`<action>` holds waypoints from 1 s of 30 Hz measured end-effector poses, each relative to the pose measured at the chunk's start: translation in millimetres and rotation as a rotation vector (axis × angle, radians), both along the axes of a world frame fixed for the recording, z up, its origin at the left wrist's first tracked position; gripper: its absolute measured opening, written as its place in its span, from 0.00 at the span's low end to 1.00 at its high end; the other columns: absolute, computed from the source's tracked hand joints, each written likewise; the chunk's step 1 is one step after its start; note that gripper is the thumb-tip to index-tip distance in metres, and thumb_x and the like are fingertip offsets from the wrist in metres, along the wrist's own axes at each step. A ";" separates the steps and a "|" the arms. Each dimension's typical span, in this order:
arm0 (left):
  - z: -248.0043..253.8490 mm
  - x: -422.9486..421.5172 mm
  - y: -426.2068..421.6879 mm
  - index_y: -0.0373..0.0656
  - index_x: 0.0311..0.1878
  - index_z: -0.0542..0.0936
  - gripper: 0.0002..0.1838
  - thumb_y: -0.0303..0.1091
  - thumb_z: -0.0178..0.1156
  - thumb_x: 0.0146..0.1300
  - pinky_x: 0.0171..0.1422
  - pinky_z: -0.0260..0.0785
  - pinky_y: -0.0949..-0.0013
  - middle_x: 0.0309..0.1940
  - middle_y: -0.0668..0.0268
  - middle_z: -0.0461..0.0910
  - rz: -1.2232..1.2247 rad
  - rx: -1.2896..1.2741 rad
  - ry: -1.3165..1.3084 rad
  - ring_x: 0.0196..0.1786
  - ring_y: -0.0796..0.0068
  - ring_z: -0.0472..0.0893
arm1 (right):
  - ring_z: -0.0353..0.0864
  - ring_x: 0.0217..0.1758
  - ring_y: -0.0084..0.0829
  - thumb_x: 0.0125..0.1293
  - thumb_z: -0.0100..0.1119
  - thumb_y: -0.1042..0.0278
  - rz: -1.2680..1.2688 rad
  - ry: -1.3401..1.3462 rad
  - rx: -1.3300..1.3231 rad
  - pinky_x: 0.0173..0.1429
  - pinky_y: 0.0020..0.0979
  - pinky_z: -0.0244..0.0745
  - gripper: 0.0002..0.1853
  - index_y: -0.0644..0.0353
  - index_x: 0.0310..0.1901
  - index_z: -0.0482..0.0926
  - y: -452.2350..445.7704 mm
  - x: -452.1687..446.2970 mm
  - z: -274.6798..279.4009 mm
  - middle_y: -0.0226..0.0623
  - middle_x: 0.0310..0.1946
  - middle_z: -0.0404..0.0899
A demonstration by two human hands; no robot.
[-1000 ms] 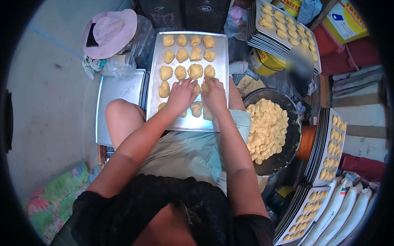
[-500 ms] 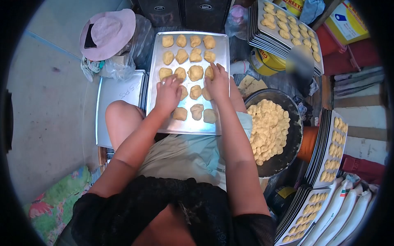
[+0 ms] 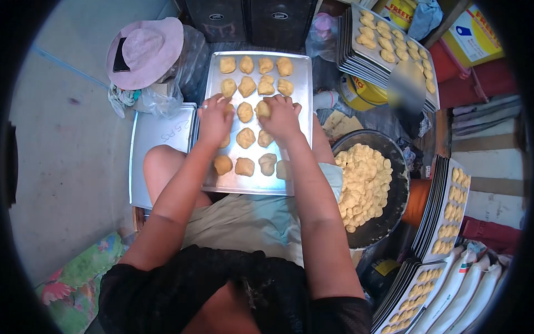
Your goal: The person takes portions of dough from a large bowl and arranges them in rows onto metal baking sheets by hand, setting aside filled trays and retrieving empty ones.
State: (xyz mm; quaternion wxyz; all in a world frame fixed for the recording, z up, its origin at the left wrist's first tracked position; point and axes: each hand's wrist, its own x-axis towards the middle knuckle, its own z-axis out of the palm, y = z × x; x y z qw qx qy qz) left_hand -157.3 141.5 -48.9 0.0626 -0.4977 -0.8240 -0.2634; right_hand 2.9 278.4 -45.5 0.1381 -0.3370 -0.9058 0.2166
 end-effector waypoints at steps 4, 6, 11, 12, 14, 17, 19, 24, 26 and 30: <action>0.2 -31.7 11.0 0.45 0.61 0.78 0.22 0.35 0.61 0.64 0.66 0.65 0.49 0.61 0.56 0.75 0.016 0.054 -0.213 0.62 0.50 0.74 | 0.68 0.62 0.40 0.57 0.64 0.62 -0.078 0.139 0.102 0.66 0.48 0.55 0.28 0.51 0.62 0.76 18.2 -11.5 -10.7 0.36 0.55 0.74; 1.0 -38.6 27.5 0.46 0.64 0.76 0.23 0.36 0.59 0.66 0.68 0.62 0.50 0.65 0.56 0.72 -0.066 0.050 -0.162 0.66 0.52 0.72 | 0.68 0.63 0.39 0.59 0.62 0.65 -0.129 0.160 0.226 0.66 0.48 0.56 0.27 0.50 0.63 0.75 31.4 -21.7 -13.9 0.37 0.58 0.74; 9.1 -30.9 61.5 0.45 0.72 0.68 0.27 0.43 0.50 0.73 0.77 0.51 0.52 0.73 0.56 0.65 -0.342 -0.064 0.077 0.76 0.56 0.61 | 0.61 0.75 0.39 0.68 0.56 0.61 -0.172 0.155 0.237 0.76 0.56 0.46 0.29 0.48 0.71 0.67 51.5 -33.3 -27.0 0.37 0.71 0.66; 8.7 -28.3 66.6 0.44 0.72 0.67 0.28 0.45 0.48 0.74 0.79 0.49 0.52 0.74 0.56 0.64 -0.386 -0.078 0.096 0.77 0.57 0.59 | 0.60 0.77 0.39 0.69 0.54 0.60 -0.155 0.127 0.248 0.77 0.57 0.43 0.29 0.48 0.72 0.65 51.1 -33.8 -26.4 0.36 0.72 0.65; 2.8 -26.5 74.8 0.41 0.75 0.62 0.32 0.51 0.43 0.76 0.82 0.41 0.51 0.77 0.57 0.58 -0.443 -0.157 0.132 0.80 0.59 0.55 | 0.56 0.79 0.38 0.72 0.52 0.58 -0.129 0.069 0.270 0.79 0.60 0.38 0.29 0.47 0.74 0.63 48.1 -32.4 -27.4 0.35 0.75 0.62; -21.4 -28.5 77.0 0.41 0.77 0.58 0.34 0.53 0.43 0.76 0.83 0.38 0.49 0.78 0.57 0.55 -0.385 -0.268 0.194 0.80 0.59 0.53 | 0.54 0.80 0.36 0.73 0.51 0.57 -0.031 0.099 0.363 0.79 0.61 0.36 0.29 0.46 0.74 0.63 46.6 -33.0 -28.8 0.33 0.76 0.60; -24.6 -30.3 77.1 0.42 0.77 0.56 0.35 0.54 0.42 0.76 0.83 0.37 0.48 0.79 0.57 0.53 -0.380 -0.265 0.250 0.81 0.60 0.52 | 0.52 0.81 0.36 0.74 0.48 0.56 0.028 -0.001 0.348 0.79 0.62 0.34 0.28 0.45 0.75 0.61 44.1 -31.1 -32.1 0.31 0.76 0.59; -8.5 -19.8 65.7 0.40 0.77 0.56 0.35 0.53 0.43 0.75 0.82 0.37 0.46 0.78 0.55 0.54 -0.361 -0.184 0.223 0.81 0.55 0.50 | 0.53 0.80 0.38 0.75 0.46 0.56 0.096 0.012 0.323 0.80 0.59 0.36 0.26 0.48 0.73 0.65 36.4 -15.5 -16.5 0.35 0.75 0.62; 1.1 -4.6 48.6 0.39 0.77 0.57 0.35 0.53 0.44 0.75 0.82 0.37 0.45 0.78 0.54 0.55 -0.362 -0.186 0.181 0.81 0.52 0.50 | 0.55 0.79 0.39 0.75 0.47 0.56 0.129 0.005 0.300 0.81 0.57 0.38 0.25 0.51 0.71 0.67 18.4 -0.5 0.5 0.38 0.73 0.64; 18.7 41.7 -5.6 0.37 0.75 0.60 0.36 0.53 0.45 0.74 0.82 0.37 0.44 0.77 0.52 0.56 -0.414 -0.318 0.025 0.80 0.49 0.51 | 0.61 0.77 0.40 0.73 0.50 0.60 0.214 -0.086 0.227 0.81 0.56 0.40 0.23 0.52 0.67 0.72 -30.0 36.7 12.7 0.39 0.70 0.69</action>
